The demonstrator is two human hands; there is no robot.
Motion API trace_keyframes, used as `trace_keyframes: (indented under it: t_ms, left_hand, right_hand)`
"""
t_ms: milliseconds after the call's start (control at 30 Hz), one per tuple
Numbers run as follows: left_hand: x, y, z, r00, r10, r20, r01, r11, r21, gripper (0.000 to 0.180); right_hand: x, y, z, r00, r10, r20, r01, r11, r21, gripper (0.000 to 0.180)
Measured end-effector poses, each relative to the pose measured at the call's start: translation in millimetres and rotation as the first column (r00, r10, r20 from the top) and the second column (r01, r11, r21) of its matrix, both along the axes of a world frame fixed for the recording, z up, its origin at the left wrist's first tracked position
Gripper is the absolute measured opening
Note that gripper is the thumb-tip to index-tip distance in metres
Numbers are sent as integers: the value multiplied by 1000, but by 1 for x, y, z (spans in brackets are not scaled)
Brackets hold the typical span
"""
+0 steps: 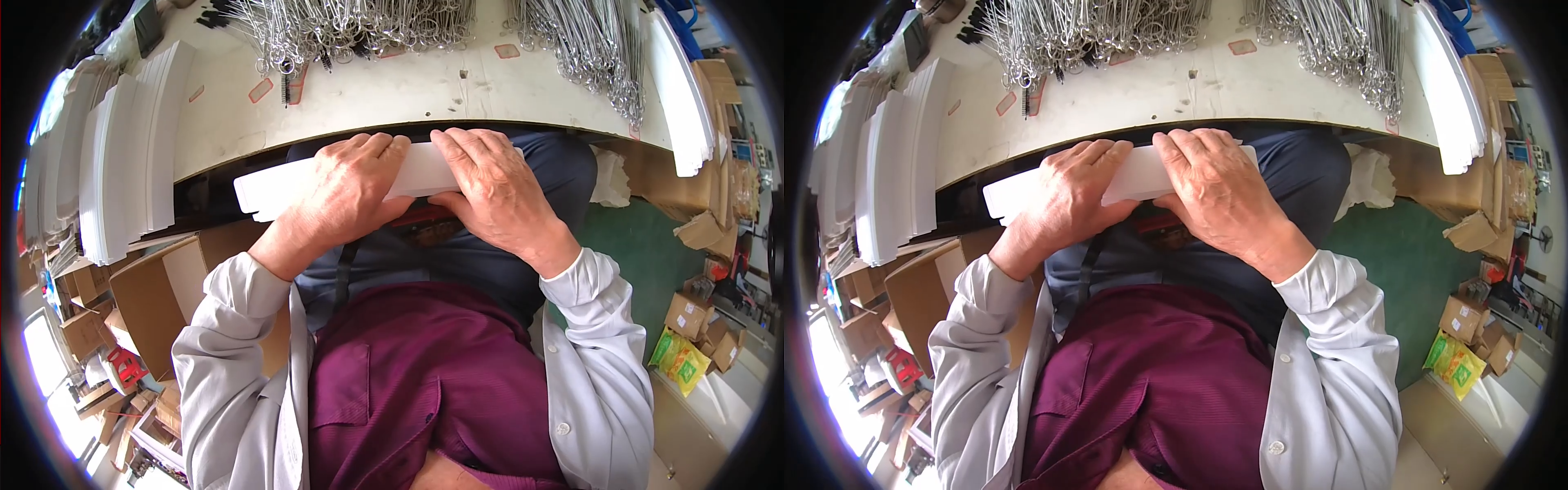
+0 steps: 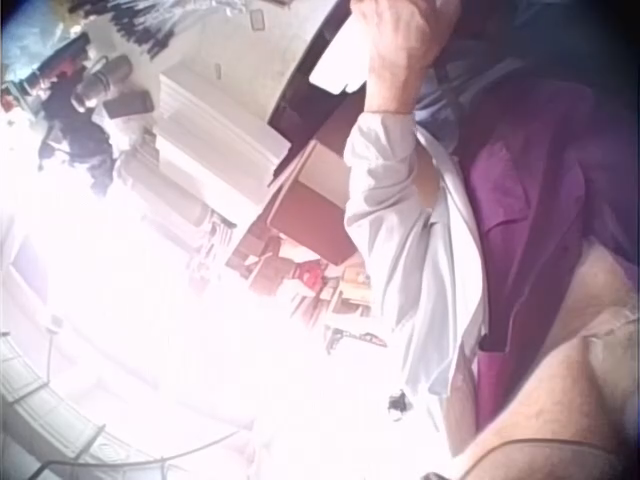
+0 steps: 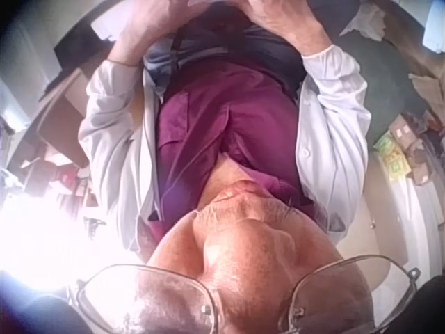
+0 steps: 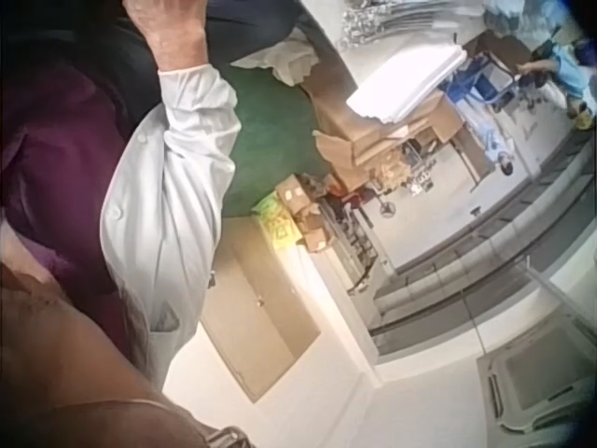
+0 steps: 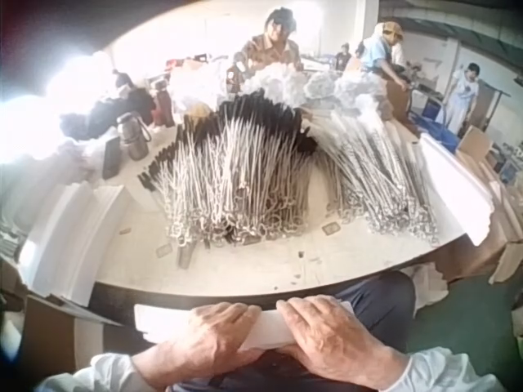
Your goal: The recorder is picking up bunches of wire brushes and carefully inserting them into small white cardboard boxes, then folding the box flaps to close them.
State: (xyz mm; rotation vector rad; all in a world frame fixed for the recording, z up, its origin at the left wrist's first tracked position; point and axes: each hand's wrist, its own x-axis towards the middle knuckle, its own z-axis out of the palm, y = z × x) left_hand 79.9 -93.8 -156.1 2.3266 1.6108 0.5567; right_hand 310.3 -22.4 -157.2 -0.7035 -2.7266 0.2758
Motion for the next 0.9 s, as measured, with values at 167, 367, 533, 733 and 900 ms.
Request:
trace_keyframes:
  t_ms: [167, 367, 533, 733, 900]
  left_hand:
    - [5, 0, 6, 1000, 5, 31, -4, 1000, -23, 64]
    - [-21, 0, 9, 996, 59, -60, -57, 998, 31, 67]
    - [-22, 8, 10, 997, 25, -79, -18, 996, 86, 68]
    - [-22, 15, 10, 998, 38, -41, -35, 997, 71, 71]
    - [-29, 30, 5, 996, 42, -73, -37, 997, 69, 68]
  right_hand:
    - [5, 6, 3, 999, 37, 7, -37, 999, 13, 66]
    - [11, 17, 6, 999, -38, 17, 37, 999, 19, 72]
    - [7, 26, 12, 999, -18, -30, 19, 999, 50, 75]
    - [13, 42, 10, 1000, 1, -24, 0, 999, 33, 77]
    - [12, 58, 7, 999, -13, -30, 16, 995, 98, 69]
